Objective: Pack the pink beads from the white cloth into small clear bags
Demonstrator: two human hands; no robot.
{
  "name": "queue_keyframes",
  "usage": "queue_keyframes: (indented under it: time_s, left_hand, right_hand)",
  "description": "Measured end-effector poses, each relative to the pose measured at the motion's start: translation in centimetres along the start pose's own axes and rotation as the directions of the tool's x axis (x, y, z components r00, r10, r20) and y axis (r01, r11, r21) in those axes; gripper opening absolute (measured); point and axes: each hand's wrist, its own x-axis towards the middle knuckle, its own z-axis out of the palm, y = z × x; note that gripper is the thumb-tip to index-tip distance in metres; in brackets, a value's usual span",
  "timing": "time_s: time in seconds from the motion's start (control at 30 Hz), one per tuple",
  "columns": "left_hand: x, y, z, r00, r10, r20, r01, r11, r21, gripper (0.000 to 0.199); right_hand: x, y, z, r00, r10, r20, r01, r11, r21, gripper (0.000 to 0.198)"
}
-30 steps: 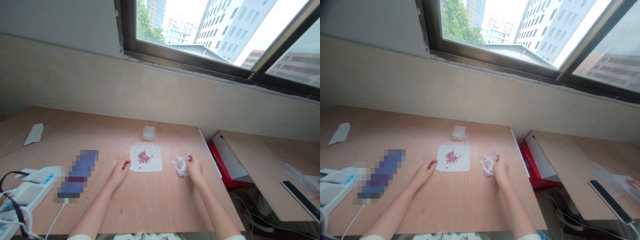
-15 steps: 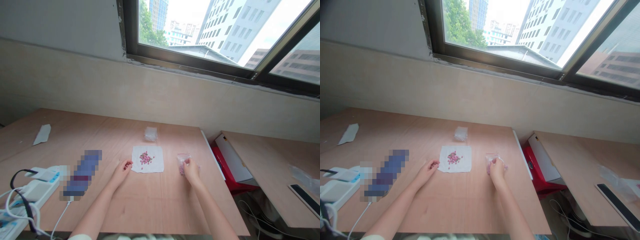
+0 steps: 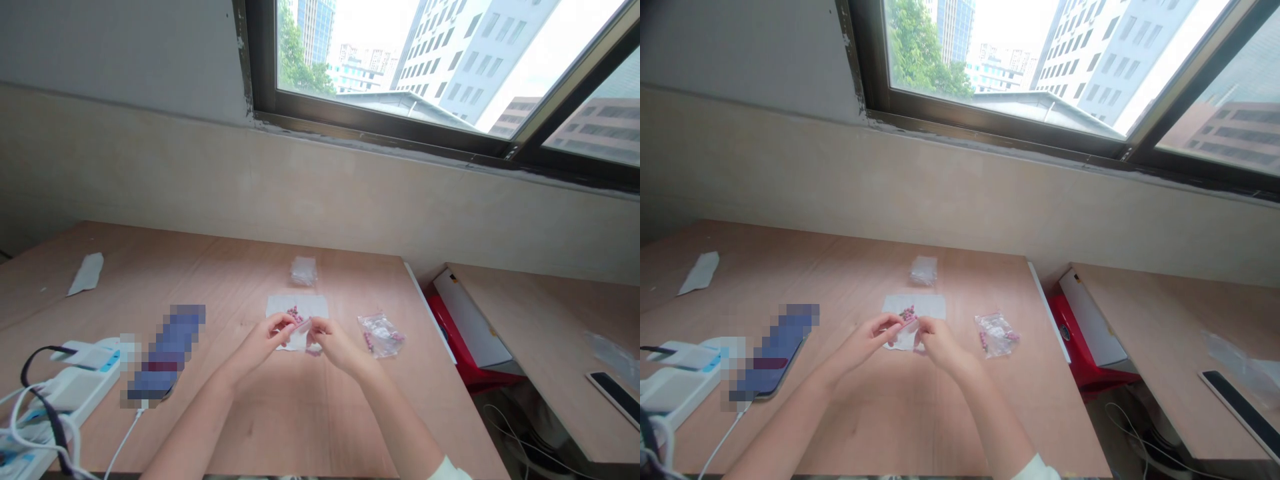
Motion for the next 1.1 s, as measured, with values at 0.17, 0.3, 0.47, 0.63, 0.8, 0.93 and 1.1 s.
queue_keyframes:
  time_s: [0.17,0.3,0.47,0.63,0.8,0.93,1.1]
  left_hand:
    - [-0.6,0.7,-0.9,1.0,-0.002,0.01,0.002,0.999,-0.037,0.017]
    - [-1.0,1.4,-1.0,0.999,-0.03,-0.017,0.029,0.999,-0.028,0.013]
    - [-1.5,2.6,-0.6,0.998,-0.058,-0.034,0.057,0.998,-0.031,0.016]
    - [-1.3,2.6,-0.5,0.995,-0.078,-0.063,0.074,0.996,-0.056,0.022]
    - [-0.7,1.3,-0.4,0.995,-0.068,-0.071,0.061,0.994,-0.094,0.024]
    - [-0.3,0.7,-0.6,0.997,-0.051,-0.058,0.041,0.986,-0.159,0.024]
    - [0.3,0.4,-1.7,0.965,-0.072,-0.25,0.047,0.993,-0.106,0.024]
  right_hand:
    - [0.8,-1.1,-0.3,0.999,0.003,0.045,0.0,0.998,-0.07,0.015]
    - [0.5,-1.4,0.1,0.979,-0.085,-0.184,0.039,0.969,-0.243,0.014]
    - [-0.7,-2.3,1.6,0.944,-0.136,-0.3,0.063,0.969,-0.24,0.013]
    - [-0.5,-2.7,3.0,0.985,-0.083,-0.148,0.078,0.996,-0.039,0.022]
    - [0.8,-2.9,3.0,0.991,0.004,-0.135,0.004,0.998,0.063,0.015]
    - [1.6,-2.9,2.7,0.991,0.071,-0.113,-0.064,0.996,0.066,0.012]
    - [2.1,-2.2,2.3,0.968,0.027,-0.249,-0.063,0.988,-0.138,0.017]
